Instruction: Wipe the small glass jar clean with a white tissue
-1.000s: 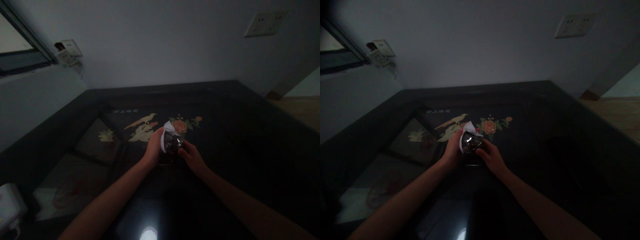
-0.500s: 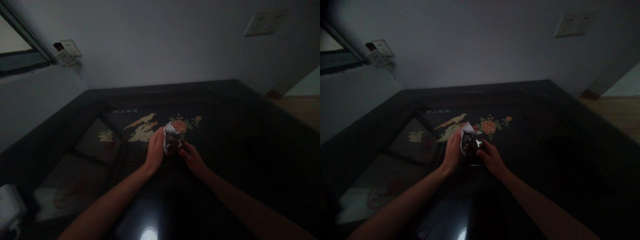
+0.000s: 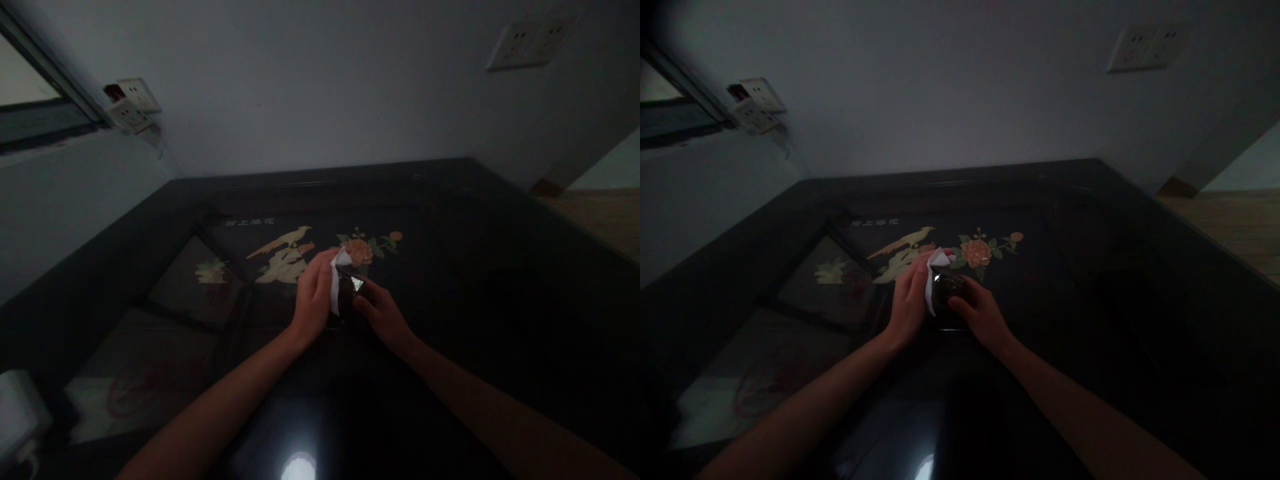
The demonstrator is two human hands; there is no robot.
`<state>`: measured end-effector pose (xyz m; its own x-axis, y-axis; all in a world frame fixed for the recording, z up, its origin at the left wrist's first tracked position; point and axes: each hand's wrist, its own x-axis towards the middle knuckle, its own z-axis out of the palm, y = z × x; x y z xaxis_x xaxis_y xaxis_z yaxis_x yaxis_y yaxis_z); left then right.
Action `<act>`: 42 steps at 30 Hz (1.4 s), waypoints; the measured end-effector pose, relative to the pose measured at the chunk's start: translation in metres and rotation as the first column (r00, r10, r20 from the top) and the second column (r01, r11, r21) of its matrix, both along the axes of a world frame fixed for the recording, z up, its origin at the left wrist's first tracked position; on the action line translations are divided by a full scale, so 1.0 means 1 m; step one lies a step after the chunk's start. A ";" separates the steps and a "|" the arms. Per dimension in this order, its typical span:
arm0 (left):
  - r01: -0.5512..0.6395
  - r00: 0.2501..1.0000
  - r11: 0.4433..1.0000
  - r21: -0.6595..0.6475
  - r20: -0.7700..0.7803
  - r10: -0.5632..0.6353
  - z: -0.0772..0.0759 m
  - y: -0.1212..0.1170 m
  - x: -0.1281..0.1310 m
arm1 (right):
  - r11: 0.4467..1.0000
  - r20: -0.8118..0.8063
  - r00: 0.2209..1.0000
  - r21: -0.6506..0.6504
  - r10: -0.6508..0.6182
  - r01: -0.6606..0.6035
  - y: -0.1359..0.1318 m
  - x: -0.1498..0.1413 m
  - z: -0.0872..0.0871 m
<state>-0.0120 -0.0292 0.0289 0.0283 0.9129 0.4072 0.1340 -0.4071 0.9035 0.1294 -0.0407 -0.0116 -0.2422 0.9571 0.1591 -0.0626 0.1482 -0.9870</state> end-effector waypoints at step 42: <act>0.371 0.687 0.768 -0.522 0.711 0.152 -0.019 0.019 0.003 | 0.999 -0.040 0.999 0.038 0.010 -0.008 -0.002 -0.003 0.002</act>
